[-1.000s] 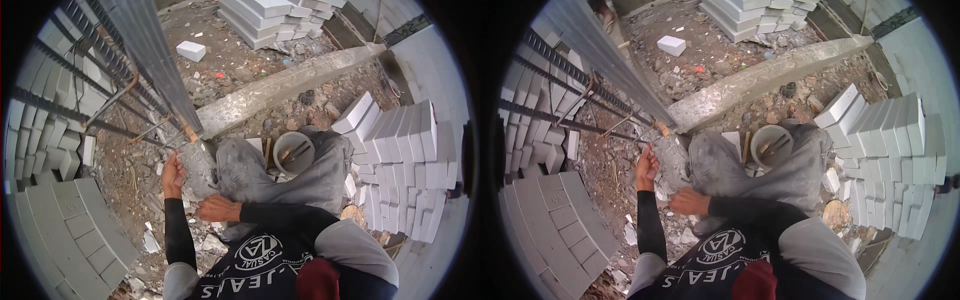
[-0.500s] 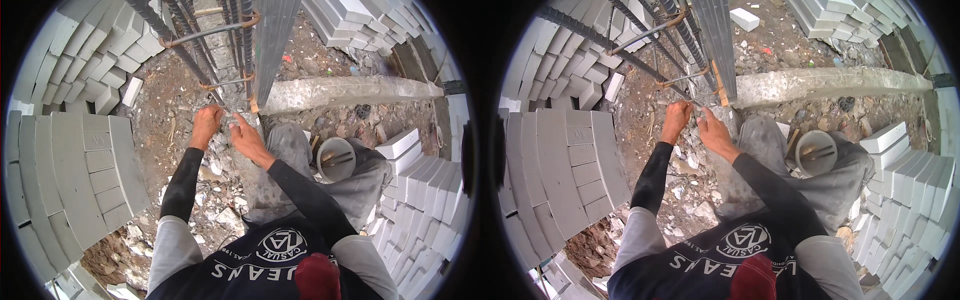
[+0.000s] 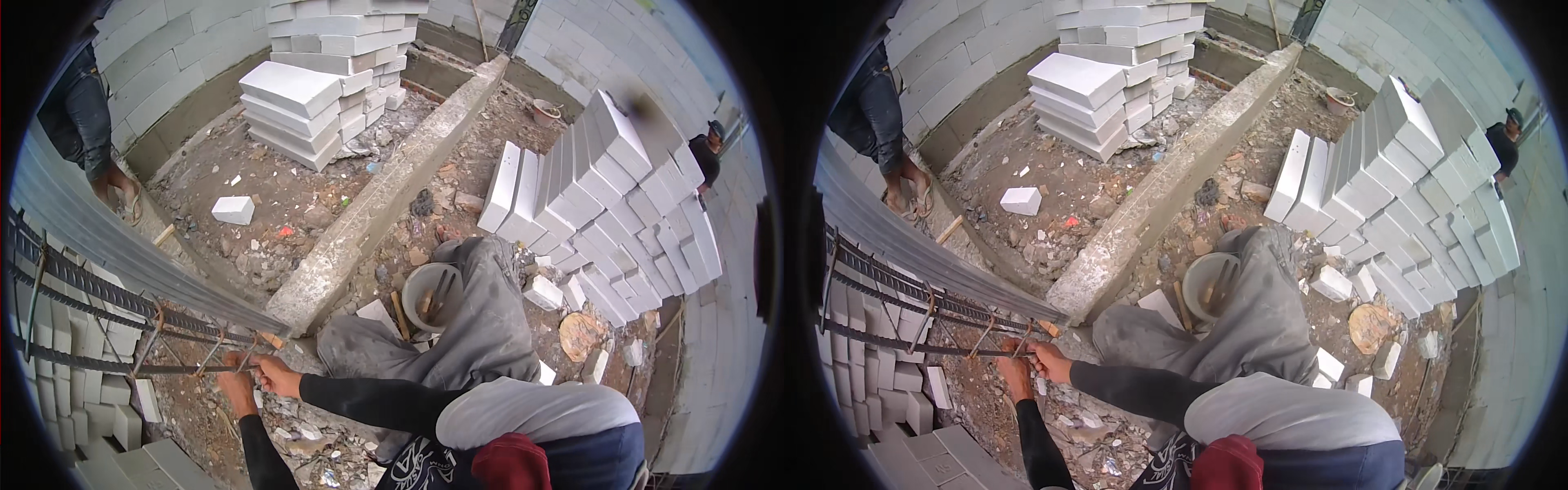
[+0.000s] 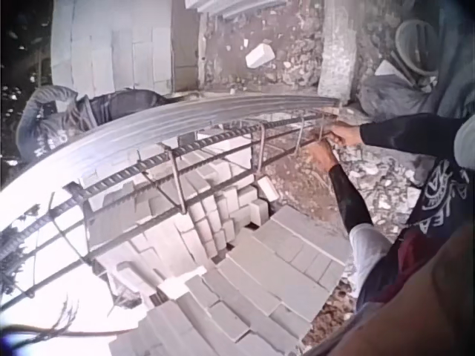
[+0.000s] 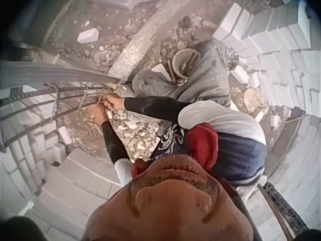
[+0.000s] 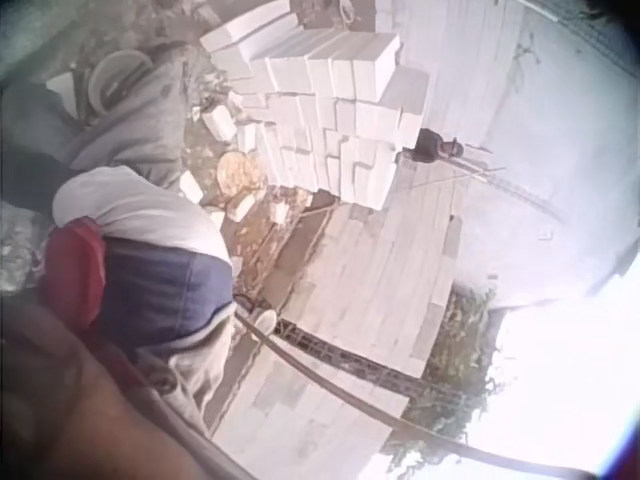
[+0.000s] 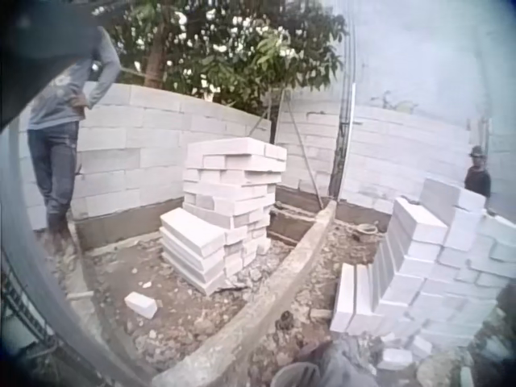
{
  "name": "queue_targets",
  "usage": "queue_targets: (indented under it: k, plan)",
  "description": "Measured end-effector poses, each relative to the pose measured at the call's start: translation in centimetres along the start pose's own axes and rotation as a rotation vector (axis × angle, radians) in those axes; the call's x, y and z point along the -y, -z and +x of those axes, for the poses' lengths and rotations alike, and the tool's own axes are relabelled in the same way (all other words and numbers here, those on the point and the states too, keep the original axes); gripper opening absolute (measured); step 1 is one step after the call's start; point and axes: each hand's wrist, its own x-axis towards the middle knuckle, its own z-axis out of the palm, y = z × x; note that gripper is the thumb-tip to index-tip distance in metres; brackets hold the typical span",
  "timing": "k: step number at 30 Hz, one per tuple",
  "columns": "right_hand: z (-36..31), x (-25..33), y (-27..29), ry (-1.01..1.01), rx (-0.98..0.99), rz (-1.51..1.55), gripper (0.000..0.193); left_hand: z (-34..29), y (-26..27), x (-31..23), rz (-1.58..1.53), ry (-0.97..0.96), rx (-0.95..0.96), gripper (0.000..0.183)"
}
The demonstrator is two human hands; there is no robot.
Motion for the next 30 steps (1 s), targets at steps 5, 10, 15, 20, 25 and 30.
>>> queue_targets:
  k: [5, 10, 15, 20, 25, 30]
  plan:
    - [-2.3, -2.5, -0.8, 0.099, 0.013, 0.258, 0.025, -5.3, 0.4, 1.5, -0.336, 0.317, -0.024, 0.011]
    - [-3.4, -1.9, 1.6, 0.086, 0.044, 0.149, 0.034, -10.1, 0.0, 0.3, -0.811, 0.687, 0.153, 0.021]
    - [-5.4, -0.6, 2.7, 0.131, 0.092, -0.150, 0.035, -10.8, -2.5, 0.0, -1.229, 0.848, 0.076, 0.019]
    - [-8.3, 1.7, 5.5, 0.649, 0.103, -1.126, 0.026, -7.8, -1.6, -2.2, -1.172, 1.042, 0.034, 0.017]
    - [-8.0, 3.3, 3.8, 0.917, 0.040, -1.738, 0.021, -7.9, -1.9, -1.1, -1.107, 1.101, 0.091, 0.027]
    - [-5.6, 3.0, 3.6, 0.897, -0.135, -1.807, 0.022, -10.6, -2.9, -1.7, -1.249, 1.142, 0.004, 0.032]
